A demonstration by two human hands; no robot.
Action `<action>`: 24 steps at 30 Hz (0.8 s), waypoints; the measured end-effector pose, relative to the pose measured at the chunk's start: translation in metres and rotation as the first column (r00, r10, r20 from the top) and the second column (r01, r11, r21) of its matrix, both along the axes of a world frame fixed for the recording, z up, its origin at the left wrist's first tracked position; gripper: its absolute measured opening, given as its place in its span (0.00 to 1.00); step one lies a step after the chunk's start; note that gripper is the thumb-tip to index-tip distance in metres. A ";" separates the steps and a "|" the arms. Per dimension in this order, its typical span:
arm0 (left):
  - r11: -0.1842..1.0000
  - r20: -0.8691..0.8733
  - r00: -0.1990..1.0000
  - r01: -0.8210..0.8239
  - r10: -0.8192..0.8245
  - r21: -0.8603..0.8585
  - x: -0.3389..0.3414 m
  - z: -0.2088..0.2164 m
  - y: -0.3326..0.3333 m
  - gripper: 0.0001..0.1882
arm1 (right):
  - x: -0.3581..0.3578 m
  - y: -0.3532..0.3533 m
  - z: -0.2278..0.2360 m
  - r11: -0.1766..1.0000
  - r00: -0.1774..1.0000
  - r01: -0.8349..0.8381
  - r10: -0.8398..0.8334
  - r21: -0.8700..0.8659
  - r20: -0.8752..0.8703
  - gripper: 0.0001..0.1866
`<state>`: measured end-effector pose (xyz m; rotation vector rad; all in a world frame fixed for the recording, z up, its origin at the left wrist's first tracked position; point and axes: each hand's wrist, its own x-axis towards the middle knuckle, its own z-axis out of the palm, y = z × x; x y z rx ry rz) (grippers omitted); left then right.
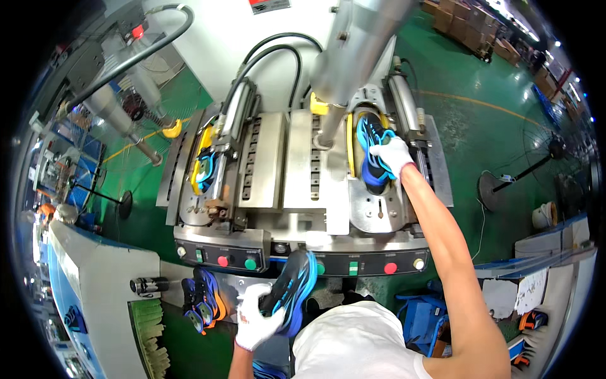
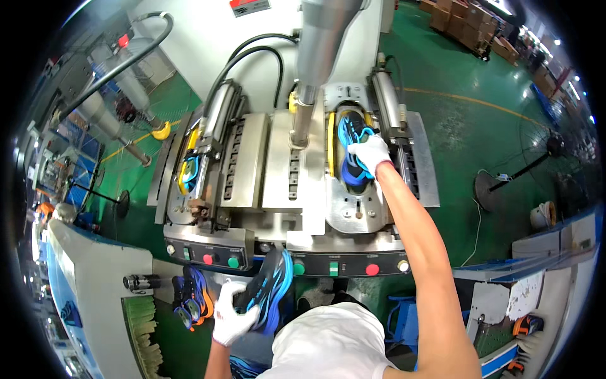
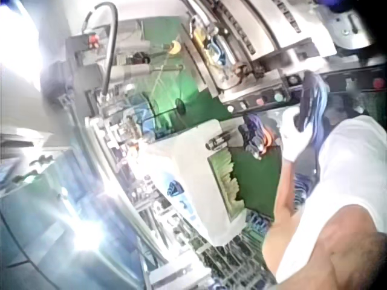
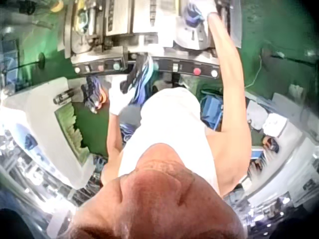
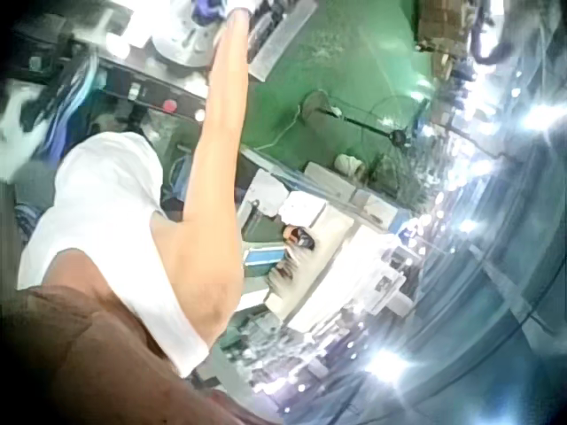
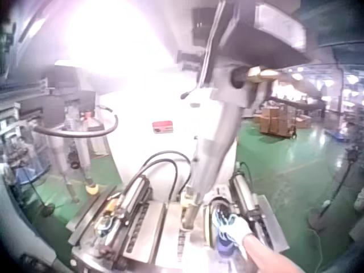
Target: The person uses machinery to process athletic shoes, taking them from a conveyor, placing them into a forming machine by hand, and then placing them onto a rack.
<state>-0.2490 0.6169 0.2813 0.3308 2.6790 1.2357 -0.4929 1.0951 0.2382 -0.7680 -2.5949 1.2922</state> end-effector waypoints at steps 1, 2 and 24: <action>0.996 0.041 0.996 -0.075 0.077 -0.048 0.018 -0.024 -0.012 0.30 | -0.022 0.028 -0.043 0.948 0.999 -0.002 -0.014 0.317 0.049 0.24; 0.979 0.023 0.988 -0.145 0.150 -0.141 0.039 -0.046 -0.031 0.31 | -0.036 0.036 -0.071 0.901 0.999 0.011 -0.030 0.433 0.037 0.23; 0.288 -0.089 0.309 -0.939 0.947 -0.190 0.247 -0.233 -0.134 0.32 | 0.227 -0.286 -0.100 0.223 0.531 -0.696 0.799 0.682 0.281 0.50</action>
